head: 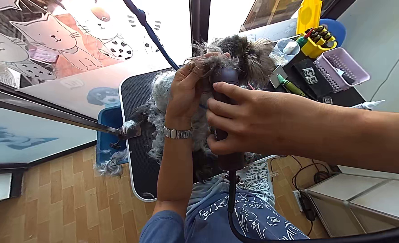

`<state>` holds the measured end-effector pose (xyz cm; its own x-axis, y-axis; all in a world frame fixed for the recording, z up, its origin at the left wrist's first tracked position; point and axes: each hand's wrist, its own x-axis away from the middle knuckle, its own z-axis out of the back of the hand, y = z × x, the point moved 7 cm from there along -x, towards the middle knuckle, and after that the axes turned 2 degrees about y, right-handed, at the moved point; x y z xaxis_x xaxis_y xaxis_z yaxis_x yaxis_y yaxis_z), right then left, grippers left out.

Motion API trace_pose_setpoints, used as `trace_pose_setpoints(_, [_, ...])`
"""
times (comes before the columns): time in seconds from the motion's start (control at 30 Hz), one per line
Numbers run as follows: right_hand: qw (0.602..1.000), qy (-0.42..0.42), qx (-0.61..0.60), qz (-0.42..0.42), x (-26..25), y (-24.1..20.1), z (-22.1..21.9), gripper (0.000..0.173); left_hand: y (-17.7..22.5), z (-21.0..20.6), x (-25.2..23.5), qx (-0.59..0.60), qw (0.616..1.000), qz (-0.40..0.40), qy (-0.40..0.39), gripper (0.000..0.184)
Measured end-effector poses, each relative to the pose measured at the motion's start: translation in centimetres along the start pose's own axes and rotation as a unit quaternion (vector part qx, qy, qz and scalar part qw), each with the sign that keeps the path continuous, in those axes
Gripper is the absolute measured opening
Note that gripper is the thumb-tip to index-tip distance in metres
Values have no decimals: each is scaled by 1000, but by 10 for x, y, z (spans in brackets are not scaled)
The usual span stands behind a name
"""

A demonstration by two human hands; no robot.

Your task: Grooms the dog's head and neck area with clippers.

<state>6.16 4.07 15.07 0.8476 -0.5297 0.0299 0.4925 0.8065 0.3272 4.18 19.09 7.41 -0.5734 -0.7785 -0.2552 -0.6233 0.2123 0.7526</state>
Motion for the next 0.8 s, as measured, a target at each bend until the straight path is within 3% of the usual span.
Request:
trace_pose_setpoints(0.23, [998, -2, -57, 22, -2, -16, -20, 24, 4, 2, -2, 29, 999, -5, -17, 37])
trace_pose_setpoints(0.6, [999, -24, 9, 28, -9, 5, -3, 27, 8, 4, -2, -4, 995, -33, -91, 31])
trace_pose_setpoints(0.8, [1000, -19, 19, 16, -8, 13, 9, 28, 10, 2, 5, -14, 997, -44, -58, 28])
